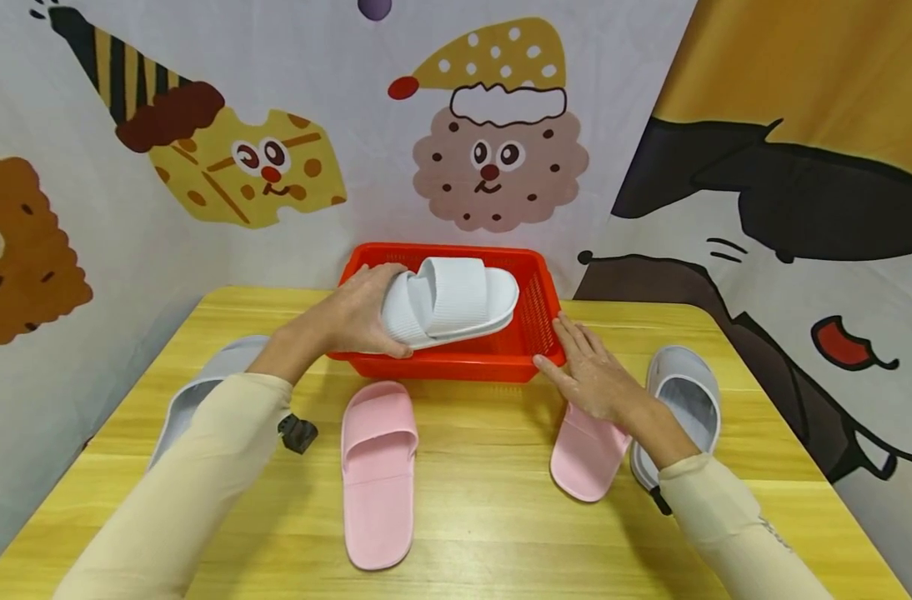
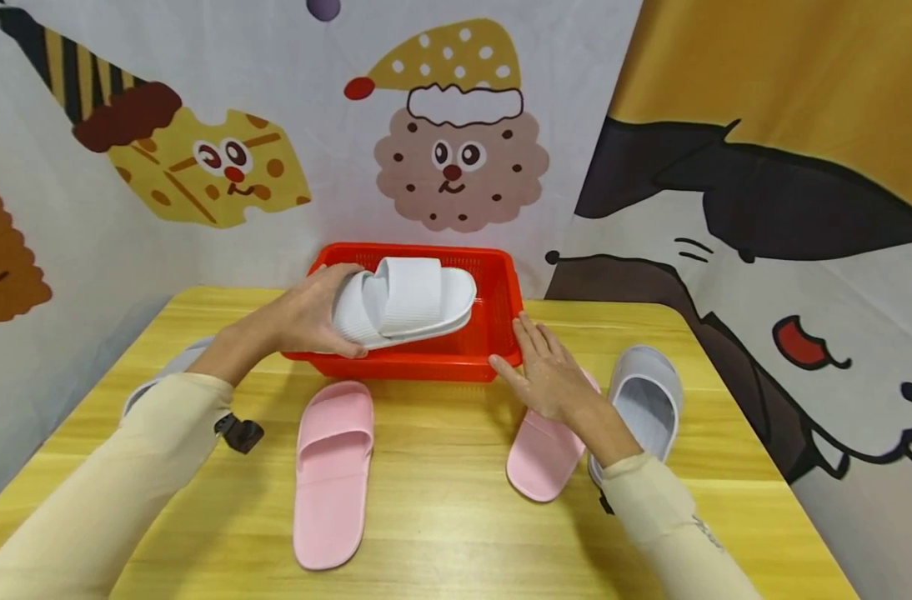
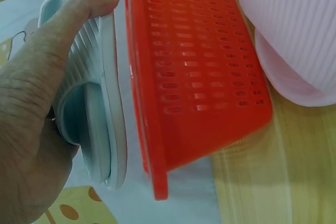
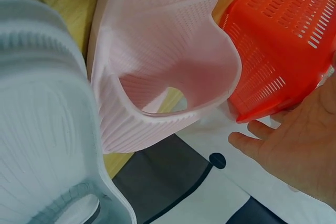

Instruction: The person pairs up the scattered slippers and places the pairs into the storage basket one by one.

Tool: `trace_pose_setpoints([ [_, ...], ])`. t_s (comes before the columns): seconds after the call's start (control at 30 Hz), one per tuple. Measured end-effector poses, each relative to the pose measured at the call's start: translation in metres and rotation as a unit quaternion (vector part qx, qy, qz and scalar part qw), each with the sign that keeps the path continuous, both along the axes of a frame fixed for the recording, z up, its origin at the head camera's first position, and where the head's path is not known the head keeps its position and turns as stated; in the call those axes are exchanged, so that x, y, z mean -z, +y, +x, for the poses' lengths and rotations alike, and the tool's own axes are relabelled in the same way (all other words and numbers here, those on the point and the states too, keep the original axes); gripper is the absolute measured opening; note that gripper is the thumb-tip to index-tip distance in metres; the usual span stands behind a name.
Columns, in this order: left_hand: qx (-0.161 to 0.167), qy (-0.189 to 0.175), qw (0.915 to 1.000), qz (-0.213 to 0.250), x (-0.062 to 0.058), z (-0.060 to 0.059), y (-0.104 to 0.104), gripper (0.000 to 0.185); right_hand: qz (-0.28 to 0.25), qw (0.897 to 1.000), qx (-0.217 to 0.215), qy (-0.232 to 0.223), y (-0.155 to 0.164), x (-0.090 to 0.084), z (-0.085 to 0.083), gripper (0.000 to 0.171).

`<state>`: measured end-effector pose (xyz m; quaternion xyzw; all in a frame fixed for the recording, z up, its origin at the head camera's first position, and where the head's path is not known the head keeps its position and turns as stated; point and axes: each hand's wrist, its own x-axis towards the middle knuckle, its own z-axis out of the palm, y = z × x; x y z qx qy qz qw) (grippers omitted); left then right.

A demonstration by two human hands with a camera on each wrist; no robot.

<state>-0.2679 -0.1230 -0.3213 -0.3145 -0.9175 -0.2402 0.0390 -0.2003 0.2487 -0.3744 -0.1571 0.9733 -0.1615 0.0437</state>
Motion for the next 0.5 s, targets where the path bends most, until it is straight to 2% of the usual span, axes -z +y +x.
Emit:
trace_pose_setpoints([
  [0.23, -0.012, 0.006, 0.9998, -0.011, 0.0050, -0.0041, 0.0000, 0.105, -0.001, 1.000, 0.002, 0.002, 0.0000, 0.0001, 0.0009, 0.089],
  [0.5, -0.021, 0.015, 0.9997, -0.003, 0.0067, -0.0080, 0.0002, 0.105, -0.002, 1.000, 0.006, 0.000, -0.0009, 0.0005, 0.0005, 0.090],
])
